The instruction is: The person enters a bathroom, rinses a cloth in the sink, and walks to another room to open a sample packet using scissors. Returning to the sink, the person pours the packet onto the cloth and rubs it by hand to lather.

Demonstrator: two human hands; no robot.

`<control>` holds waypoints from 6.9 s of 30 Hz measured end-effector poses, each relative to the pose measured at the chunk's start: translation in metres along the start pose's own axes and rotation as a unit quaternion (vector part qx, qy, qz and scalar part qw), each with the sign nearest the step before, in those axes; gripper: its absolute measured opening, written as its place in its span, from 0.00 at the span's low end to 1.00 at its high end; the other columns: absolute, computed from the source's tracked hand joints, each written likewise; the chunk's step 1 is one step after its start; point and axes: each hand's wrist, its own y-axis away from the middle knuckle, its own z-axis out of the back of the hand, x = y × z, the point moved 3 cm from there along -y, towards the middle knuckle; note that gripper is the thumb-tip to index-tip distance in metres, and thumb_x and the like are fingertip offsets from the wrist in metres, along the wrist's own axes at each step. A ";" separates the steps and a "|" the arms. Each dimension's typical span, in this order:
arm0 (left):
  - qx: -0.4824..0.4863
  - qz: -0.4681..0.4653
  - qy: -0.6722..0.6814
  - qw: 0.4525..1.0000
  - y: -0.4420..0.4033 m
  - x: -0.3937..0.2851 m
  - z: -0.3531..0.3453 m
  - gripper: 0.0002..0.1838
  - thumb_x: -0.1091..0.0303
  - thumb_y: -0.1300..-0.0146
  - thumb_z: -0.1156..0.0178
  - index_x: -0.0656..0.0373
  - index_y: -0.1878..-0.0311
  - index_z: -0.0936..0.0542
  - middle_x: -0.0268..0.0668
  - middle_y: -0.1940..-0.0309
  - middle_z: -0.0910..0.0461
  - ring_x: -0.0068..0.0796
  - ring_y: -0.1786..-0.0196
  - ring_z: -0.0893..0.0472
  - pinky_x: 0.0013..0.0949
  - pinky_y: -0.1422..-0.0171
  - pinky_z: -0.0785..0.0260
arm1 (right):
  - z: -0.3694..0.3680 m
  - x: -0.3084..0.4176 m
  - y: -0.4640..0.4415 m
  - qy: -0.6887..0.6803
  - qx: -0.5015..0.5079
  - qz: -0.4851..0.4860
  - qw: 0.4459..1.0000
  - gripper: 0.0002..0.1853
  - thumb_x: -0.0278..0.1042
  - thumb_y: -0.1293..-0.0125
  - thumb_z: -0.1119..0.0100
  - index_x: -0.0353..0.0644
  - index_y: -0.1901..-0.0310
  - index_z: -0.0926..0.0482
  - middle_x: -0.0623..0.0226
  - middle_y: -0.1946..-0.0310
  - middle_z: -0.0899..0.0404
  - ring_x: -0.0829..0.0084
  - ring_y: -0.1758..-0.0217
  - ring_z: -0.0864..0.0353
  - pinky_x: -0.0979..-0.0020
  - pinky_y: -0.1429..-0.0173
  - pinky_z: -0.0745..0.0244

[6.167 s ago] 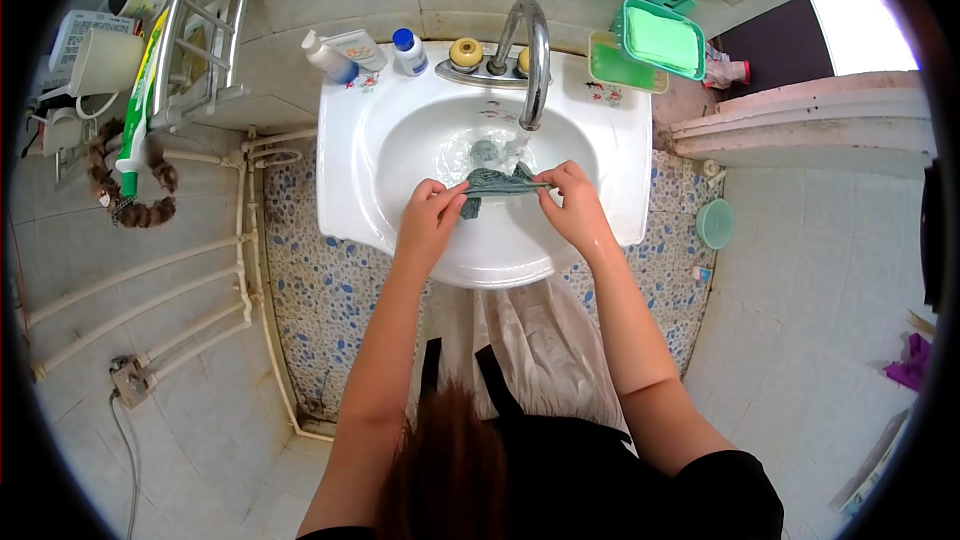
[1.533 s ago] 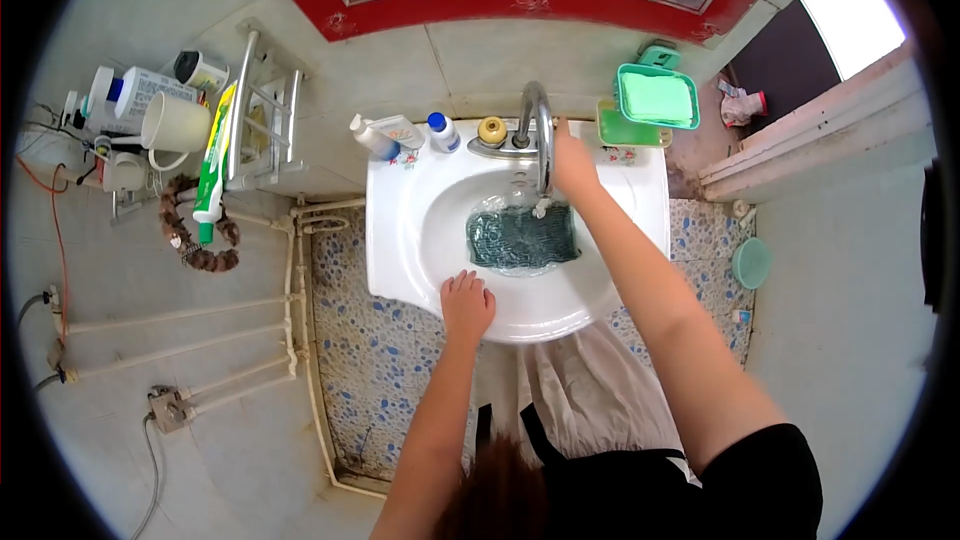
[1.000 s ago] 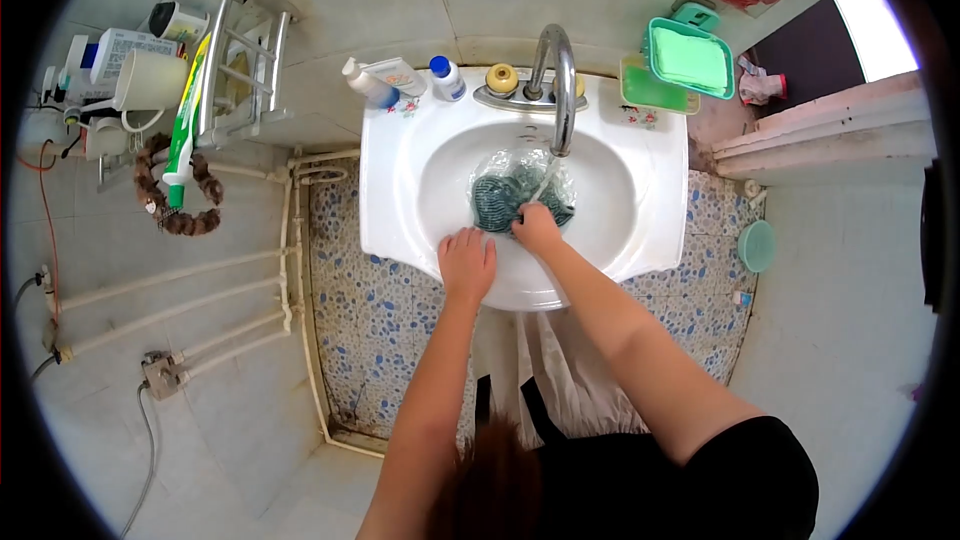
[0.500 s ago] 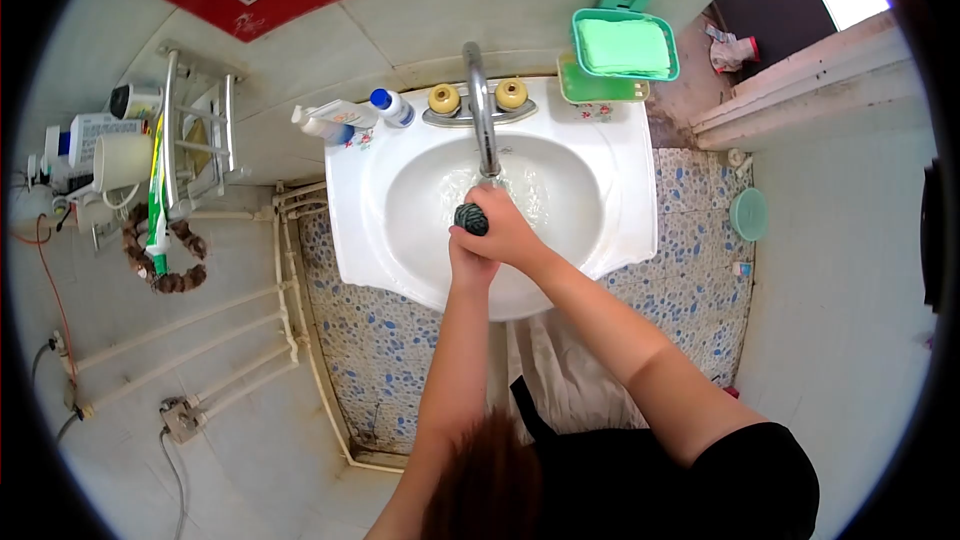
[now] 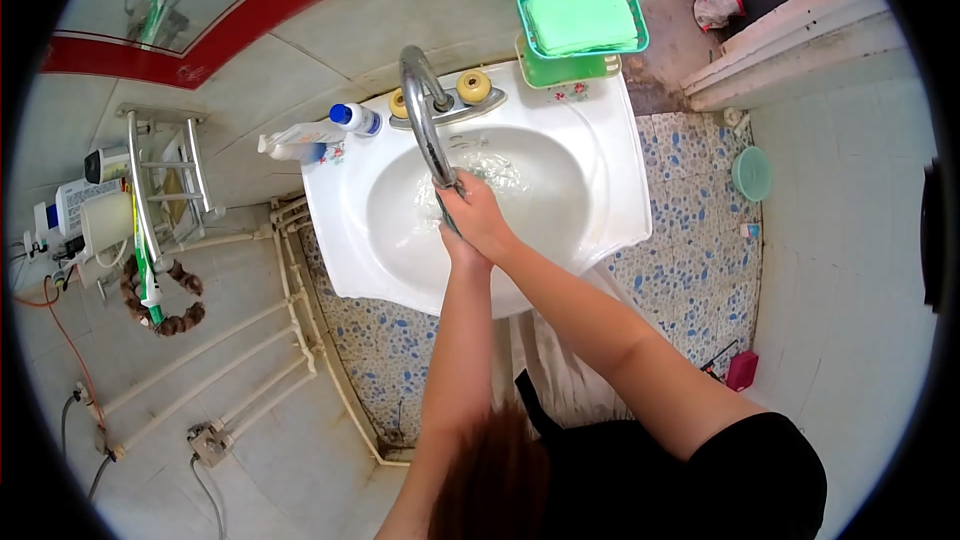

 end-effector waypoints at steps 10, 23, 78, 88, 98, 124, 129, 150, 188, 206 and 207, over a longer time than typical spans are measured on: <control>-0.134 0.158 -0.217 0.954 0.011 -0.010 0.031 0.25 0.45 0.31 0.61 0.53 0.43 0.33 0.30 0.52 0.27 0.29 0.51 0.26 0.42 0.55 0.29 | 0.042 -0.021 -0.014 0.226 0.042 0.078 0.970 0.19 0.45 0.34 0.51 0.31 0.67 0.28 0.47 0.71 0.25 0.51 0.69 0.27 0.60 0.60 0.32; -0.242 -0.068 -0.516 0.818 -0.027 -0.077 0.071 0.22 0.58 0.34 0.51 0.64 0.43 0.33 0.47 0.60 0.23 0.37 0.68 0.20 0.32 0.64 0.25 | 0.066 -0.062 -0.010 0.522 0.220 0.285 0.773 0.19 0.42 0.45 0.40 0.46 0.52 0.25 0.58 0.46 0.30 0.60 0.39 0.36 0.53 0.37 0.44; -0.065 0.146 -0.170 0.972 0.042 -0.041 -0.023 0.18 0.50 0.34 0.55 0.53 0.52 0.27 0.35 0.58 0.23 0.29 0.57 0.22 0.41 0.61 0.27 | 0.043 0.021 -0.017 -0.192 0.120 -0.137 0.964 0.12 0.36 0.39 0.43 0.36 0.73 0.28 0.69 0.80 0.29 0.77 0.76 0.31 0.76 0.62 0.32; -0.114 -0.134 -0.520 0.836 0.073 -0.125 -0.026 0.17 0.58 0.38 0.43 0.62 0.55 0.23 0.29 0.69 0.23 0.17 0.66 0.28 0.22 0.61 0.35 | 0.077 0.038 0.017 0.302 0.251 0.155 0.906 0.14 0.31 0.44 0.39 0.38 0.56 0.23 0.61 0.55 0.26 0.66 0.50 0.27 0.71 0.46 0.32; 0.044 -0.119 -0.556 0.821 0.097 -0.127 -0.076 0.18 0.69 0.46 0.35 0.59 0.52 0.25 0.30 0.58 0.23 0.20 0.55 0.26 0.25 0.50 0.33 | 0.065 0.085 0.038 0.298 0.289 0.193 0.889 0.29 0.28 0.47 0.42 0.46 0.40 0.34 0.49 0.36 0.43 0.54 0.36 0.37 0.64 0.36 0.37; -0.131 -0.230 -0.666 0.698 0.157 -0.162 0.006 0.09 0.74 0.45 0.52 0.62 0.59 0.31 0.40 0.62 0.32 0.32 0.61 0.29 0.31 0.55 0.36 | 0.076 0.067 0.029 0.440 0.275 0.094 0.849 0.11 0.30 0.44 0.45 0.47 0.58 0.27 0.58 0.69 0.20 0.57 0.66 0.22 0.62 0.61 0.29; -0.186 -0.318 -0.616 0.696 0.164 -0.185 0.043 0.09 0.77 0.43 0.53 0.62 0.58 0.31 0.42 0.60 0.32 0.38 0.58 0.30 0.33 0.51 0.37 | 0.044 0.055 0.030 0.318 0.286 0.035 0.903 0.13 0.29 0.45 0.39 0.42 0.57 0.23 0.68 0.73 0.24 0.78 0.70 0.28 0.75 0.63 0.31; -0.146 -0.299 -0.187 0.924 0.084 -0.372 0.084 0.14 0.56 0.36 0.44 0.58 0.58 0.25 0.31 0.65 0.22 0.16 0.65 0.26 0.25 0.59 0.34 | -0.179 0.026 0.040 0.224 0.166 0.041 0.960 0.17 0.34 0.38 0.45 0.38 0.48 0.28 0.58 0.63 0.21 0.71 0.62 0.19 0.73 0.57 0.26; 0.064 -0.181 -0.191 0.963 0.143 -0.324 0.107 0.15 0.66 0.39 0.41 0.67 0.53 0.24 0.36 0.60 0.20 0.20 0.61 0.23 0.25 0.55 0.31 | -0.282 0.092 0.033 -0.013 0.128 -0.014 0.992 0.15 0.38 0.38 0.43 0.31 0.59 0.23 0.68 0.70 0.22 0.81 0.68 0.28 0.79 0.64 0.34; 0.091 0.018 -0.004 0.996 0.147 -0.260 0.046 0.27 0.73 0.45 0.41 0.63 0.41 0.34 0.42 0.48 0.27 0.35 0.46 0.25 0.39 0.41 0.31 | -0.153 0.114 0.094 0.118 0.129 -0.006 0.985 0.14 0.36 0.35 0.45 0.35 0.54 0.25 0.75 0.69 0.24 0.86 0.66 0.30 0.81 0.61 0.36; 0.083 0.027 -0.015 0.996 0.147 -0.257 0.041 0.27 0.73 0.45 0.41 0.63 0.41 0.34 0.42 0.49 0.26 0.35 0.47 0.25 0.39 0.42 0.31 | -0.146 0.118 0.097 0.108 0.127 -0.014 0.986 0.14 0.36 0.36 0.44 0.34 0.53 0.25 0.74 0.68 0.24 0.86 0.65 0.30 0.81 0.61 0.35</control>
